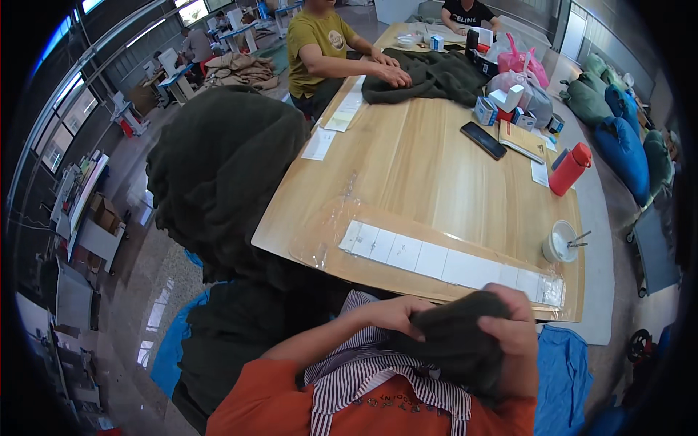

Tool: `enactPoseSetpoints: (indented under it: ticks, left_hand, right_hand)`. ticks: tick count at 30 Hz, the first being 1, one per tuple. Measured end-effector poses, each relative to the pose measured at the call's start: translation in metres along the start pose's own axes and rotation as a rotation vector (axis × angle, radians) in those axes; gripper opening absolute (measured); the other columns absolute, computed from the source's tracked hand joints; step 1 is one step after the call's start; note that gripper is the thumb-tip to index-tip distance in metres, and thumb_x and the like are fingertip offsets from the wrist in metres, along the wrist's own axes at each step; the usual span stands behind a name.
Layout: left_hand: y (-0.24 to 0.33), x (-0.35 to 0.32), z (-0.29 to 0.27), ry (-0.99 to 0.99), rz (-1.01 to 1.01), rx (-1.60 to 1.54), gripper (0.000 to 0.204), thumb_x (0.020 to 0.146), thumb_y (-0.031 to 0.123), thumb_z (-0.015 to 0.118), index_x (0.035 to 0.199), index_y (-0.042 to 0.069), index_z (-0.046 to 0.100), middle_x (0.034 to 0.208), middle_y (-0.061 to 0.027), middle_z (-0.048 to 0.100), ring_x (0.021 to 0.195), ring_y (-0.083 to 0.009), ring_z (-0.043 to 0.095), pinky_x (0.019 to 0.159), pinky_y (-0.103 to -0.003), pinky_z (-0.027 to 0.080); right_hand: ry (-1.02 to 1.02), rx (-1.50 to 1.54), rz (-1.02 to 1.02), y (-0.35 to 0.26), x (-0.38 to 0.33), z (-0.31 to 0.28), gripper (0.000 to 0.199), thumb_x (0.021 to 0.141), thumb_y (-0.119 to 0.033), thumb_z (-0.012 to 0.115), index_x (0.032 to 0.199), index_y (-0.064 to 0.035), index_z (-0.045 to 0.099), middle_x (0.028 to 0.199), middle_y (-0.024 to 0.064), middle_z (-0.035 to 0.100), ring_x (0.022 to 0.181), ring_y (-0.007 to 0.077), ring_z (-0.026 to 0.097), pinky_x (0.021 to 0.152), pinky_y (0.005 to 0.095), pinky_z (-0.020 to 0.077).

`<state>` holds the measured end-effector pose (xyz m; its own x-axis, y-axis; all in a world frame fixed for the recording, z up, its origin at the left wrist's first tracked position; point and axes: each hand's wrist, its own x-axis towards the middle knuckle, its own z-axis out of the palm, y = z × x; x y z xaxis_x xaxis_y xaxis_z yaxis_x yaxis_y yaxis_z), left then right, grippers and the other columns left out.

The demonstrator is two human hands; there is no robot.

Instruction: Marking specific points on green garments using a template and a pen on a workbench in a factory.

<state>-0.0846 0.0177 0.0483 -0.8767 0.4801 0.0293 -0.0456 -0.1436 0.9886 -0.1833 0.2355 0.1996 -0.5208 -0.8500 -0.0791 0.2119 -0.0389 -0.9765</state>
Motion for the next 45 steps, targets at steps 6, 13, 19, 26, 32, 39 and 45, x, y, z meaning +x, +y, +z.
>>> enactPoseSetpoints:
  ticks: [6, 13, 19, 26, 32, 39, 45]
  left_hand:
    - [-0.007, 0.008, 0.015, 0.096, -0.04, 0.145, 0.044, 0.087, 0.004, 0.067, 0.13, 0.001, 0.059, 0.118, -0.0106, 0.069, 0.109, -0.0126, 0.059, 0.095, -0.03, 0.047]
    - [0.131, -0.116, 0.008, 0.32, 0.271, 0.025, 0.047, 0.088, 0.01, 0.072, 0.13, -0.004, 0.058, 0.123, -0.0118, 0.066, 0.113, -0.0207, 0.062, 0.099, -0.035, 0.046]
    - [0.068, -0.102, -0.01, 0.065, -0.092, -0.045, 0.074, 0.073, 0.039, 0.087, 0.125, -0.006, 0.059, 0.113, -0.0087, 0.069, 0.104, -0.0133, 0.061, 0.09, -0.03, 0.048]
    - [0.044, -0.09, -0.016, 0.289, -0.233, -0.263, 0.043, 0.091, 0.028, 0.072, 0.12, -0.001, 0.062, 0.107, -0.0014, 0.066, 0.1, -0.0086, 0.059, 0.09, -0.025, 0.048]
    - [0.058, -0.082, -0.034, 0.534, -0.15, -0.332, 0.019, 0.09, 0.009, 0.069, 0.108, 0.003, 0.065, 0.102, 0.0007, 0.067, 0.095, -0.0079, 0.061, 0.088, -0.025, 0.049]
    - [0.065, -0.081, -0.073, 0.98, 0.001, -0.419, 0.016, 0.091, 0.01, 0.07, 0.105, 0.003, 0.066, 0.094, -0.0037, 0.07, 0.084, -0.011, 0.066, 0.078, -0.027, 0.054]
    - [0.033, -0.07, -0.082, 0.983, -0.212, -0.086, 0.015, 0.092, 0.01, 0.068, 0.104, 0.003, 0.066, 0.092, -0.0015, 0.068, 0.083, -0.009, 0.063, 0.078, -0.026, 0.052]
  right_hand:
    - [0.365, 0.112, -0.697, -0.016, -0.03, -0.053, 0.056, 0.089, -0.029, 0.069, 0.129, 0.0059, 0.051, 0.11, 0.0141, 0.063, 0.095, 0.021, 0.065, 0.085, 0.0334, 0.0544]
    - [0.675, -0.111, -0.86, 0.008, -0.058, -0.093, 0.052, 0.095, -0.044, 0.061, 0.11, 0.0062, 0.063, 0.1, 0.0118, 0.068, 0.086, 0.016, 0.065, 0.076, 0.031, 0.0538]
    - [-0.123, -0.034, -0.042, 0.017, -0.007, -0.043, 0.019, 0.084, -0.012, 0.073, 0.093, 0.0032, 0.065, 0.084, 0.0023, 0.066, 0.078, 0.01, 0.059, 0.07, 0.0268, 0.0491]
    - [-0.211, -0.35, -0.276, 0.052, 0.039, -0.001, 0.015, 0.088, -0.001, 0.067, 0.103, 0.0021, 0.066, 0.09, 0.0027, 0.067, 0.085, 0.0095, 0.059, 0.078, 0.0254, 0.0478]
    - [0.053, -0.236, 0.016, 0.061, 0.034, -0.031, 0.017, 0.088, -0.004, 0.071, 0.103, 0.0014, 0.067, 0.086, 0.0004, 0.067, 0.084, 0.0062, 0.058, 0.076, 0.0228, 0.0479]
    - [-0.289, -0.464, 0.255, 0.074, -0.005, -0.13, 0.025, 0.079, -0.013, 0.082, 0.095, -0.0002, 0.068, 0.085, -0.0008, 0.067, 0.082, 0.0076, 0.061, 0.074, 0.0221, 0.049]
    - [0.405, -0.292, 0.026, 0.052, -0.019, -0.204, 0.012, 0.082, -0.007, 0.073, 0.088, -0.0005, 0.065, 0.081, -0.0001, 0.064, 0.076, 0.0074, 0.057, 0.069, 0.0233, 0.0458]
